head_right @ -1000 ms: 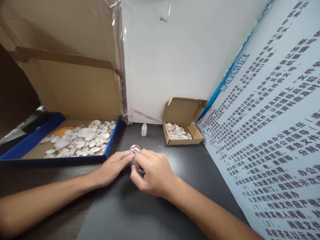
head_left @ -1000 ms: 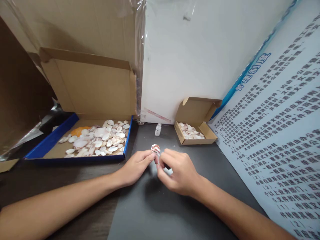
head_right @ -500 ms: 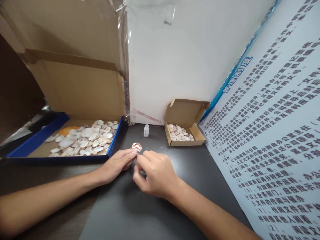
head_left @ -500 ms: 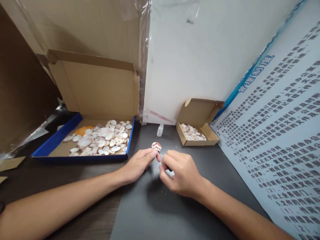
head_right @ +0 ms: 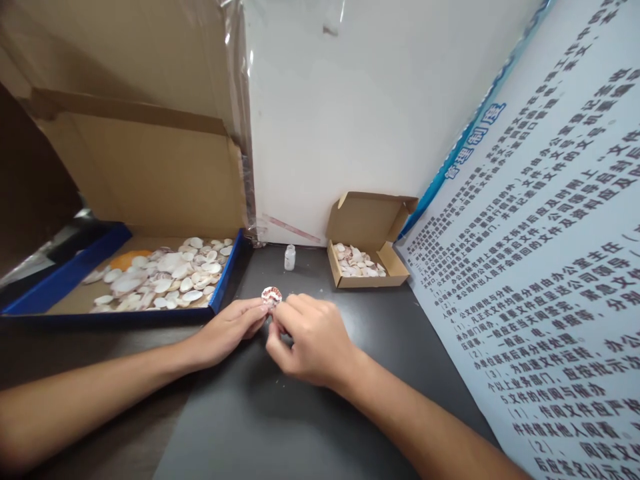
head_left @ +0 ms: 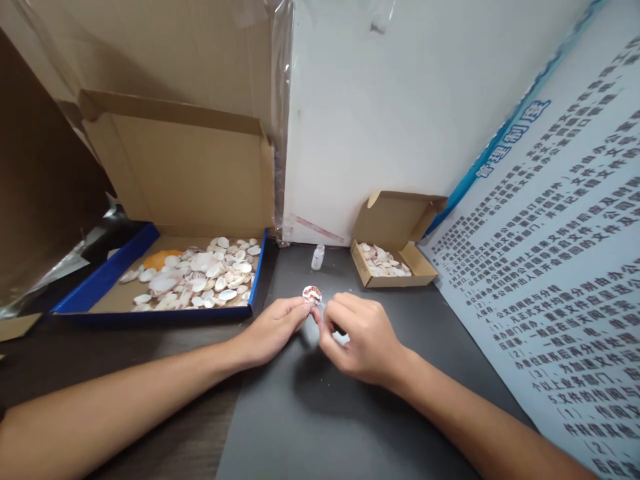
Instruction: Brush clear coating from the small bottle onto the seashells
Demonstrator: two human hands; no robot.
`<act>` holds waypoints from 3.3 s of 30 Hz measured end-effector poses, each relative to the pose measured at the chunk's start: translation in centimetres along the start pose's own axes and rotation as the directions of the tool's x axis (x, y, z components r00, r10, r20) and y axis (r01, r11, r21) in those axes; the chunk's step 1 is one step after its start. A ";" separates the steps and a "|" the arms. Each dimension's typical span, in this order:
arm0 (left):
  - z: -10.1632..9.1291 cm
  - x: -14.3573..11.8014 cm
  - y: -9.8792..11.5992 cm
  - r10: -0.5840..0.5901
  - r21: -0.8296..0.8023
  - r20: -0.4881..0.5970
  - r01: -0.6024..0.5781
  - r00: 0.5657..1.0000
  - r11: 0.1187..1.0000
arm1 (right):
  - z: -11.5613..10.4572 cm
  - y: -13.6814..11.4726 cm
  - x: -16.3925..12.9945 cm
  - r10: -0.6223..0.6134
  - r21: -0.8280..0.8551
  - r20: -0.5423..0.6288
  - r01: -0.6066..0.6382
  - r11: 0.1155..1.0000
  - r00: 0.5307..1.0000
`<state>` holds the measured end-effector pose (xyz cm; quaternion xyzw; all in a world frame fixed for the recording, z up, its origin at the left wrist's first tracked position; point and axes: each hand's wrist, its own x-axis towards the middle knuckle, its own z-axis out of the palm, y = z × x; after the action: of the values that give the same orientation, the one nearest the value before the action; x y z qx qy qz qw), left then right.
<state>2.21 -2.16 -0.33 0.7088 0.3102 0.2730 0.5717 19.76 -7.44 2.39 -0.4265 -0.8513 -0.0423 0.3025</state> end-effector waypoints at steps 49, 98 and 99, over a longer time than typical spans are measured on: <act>-0.2 0.1 -0.3 -0.117 -0.080 -0.041 0.114 0.992 0.990 | 0.1 0.1 -0.3 0.085 -0.169 -0.004 -0.084 0.982 0.996; 0.0 -0.1 0.0 -0.026 0.033 -0.027 0.027 0.999 0.999 | 0.0 0.1 0.0 0.020 -0.105 -0.013 -0.021 0.994 1.000; 0.0 -0.1 0.1 -0.028 0.040 -0.029 0.029 0.999 0.999 | -0.1 0.1 0.0 0.051 -0.108 -0.016 -0.053 0.993 0.999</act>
<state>2.19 -2.24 -0.28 0.7117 0.3337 0.2688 0.5567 19.87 -7.44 2.41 -0.4641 -0.8344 -0.0834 0.2854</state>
